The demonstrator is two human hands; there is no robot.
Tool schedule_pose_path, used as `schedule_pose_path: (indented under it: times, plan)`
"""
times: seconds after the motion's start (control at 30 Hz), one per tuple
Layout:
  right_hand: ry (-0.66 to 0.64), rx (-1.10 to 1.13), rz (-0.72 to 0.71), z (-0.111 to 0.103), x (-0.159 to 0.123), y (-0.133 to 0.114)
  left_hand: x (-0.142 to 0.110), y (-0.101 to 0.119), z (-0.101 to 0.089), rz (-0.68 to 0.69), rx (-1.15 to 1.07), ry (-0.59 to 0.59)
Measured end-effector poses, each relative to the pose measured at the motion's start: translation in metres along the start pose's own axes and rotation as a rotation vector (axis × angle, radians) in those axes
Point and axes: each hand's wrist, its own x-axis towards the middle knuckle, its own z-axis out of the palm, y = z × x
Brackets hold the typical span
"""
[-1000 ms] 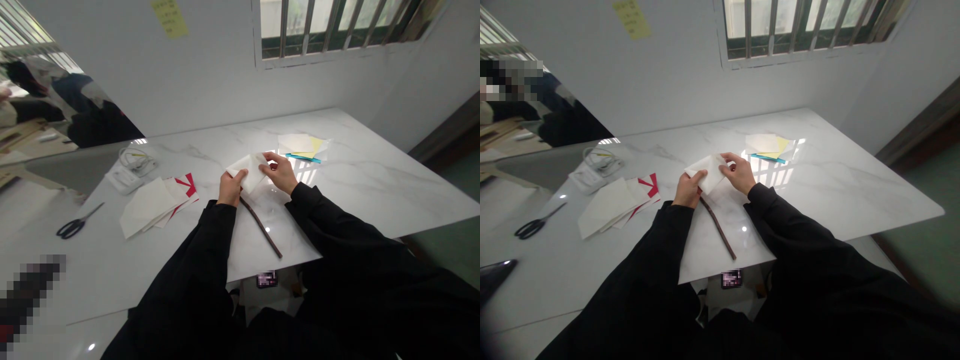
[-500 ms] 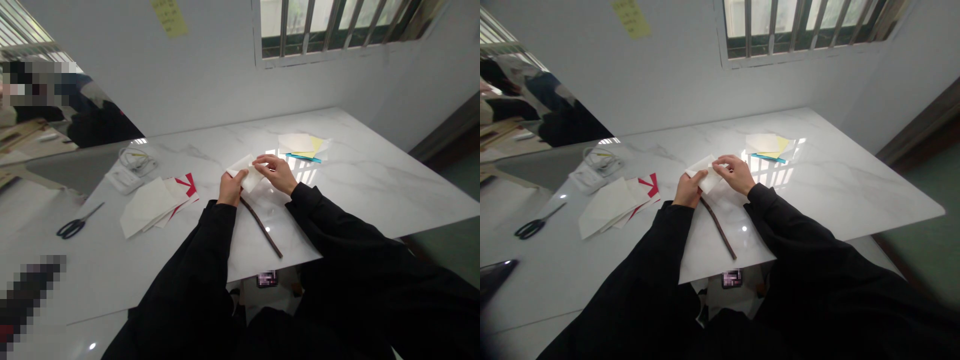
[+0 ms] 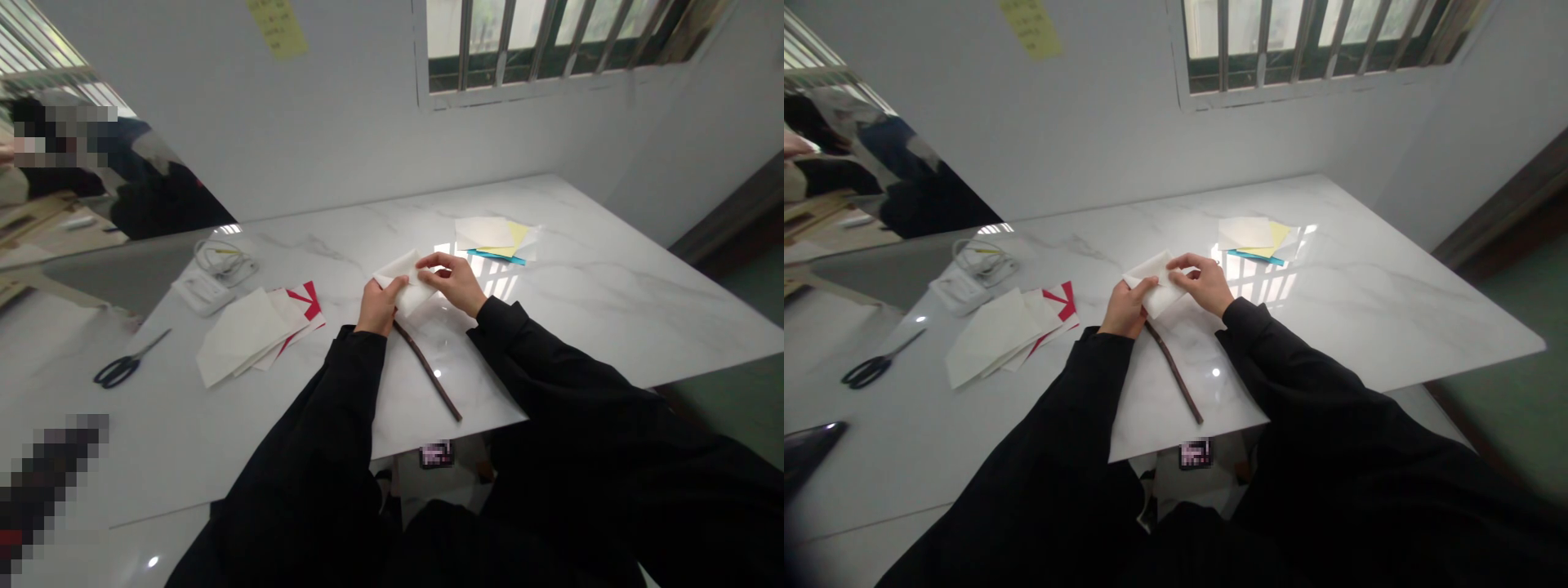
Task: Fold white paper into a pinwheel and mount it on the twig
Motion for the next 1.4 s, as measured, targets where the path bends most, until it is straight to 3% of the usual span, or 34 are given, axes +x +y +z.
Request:
schedule_pose_path:
  times: [0.8,1.1,1.4]
  plan:
    - [0.043,-0.069,-0.01,0.0,0.003,0.004,0.007,-0.006,-0.008,0.067,0.098,-0.102]
    - [0.034,-0.074,-0.04,0.0,0.003,0.001,0.013,-0.009,-0.014,0.094,0.151,0.005]
    - [0.313,-0.214,-0.069,-0.031,0.02,0.005,0.022,0.016,-0.034,0.163,-0.008,0.243]
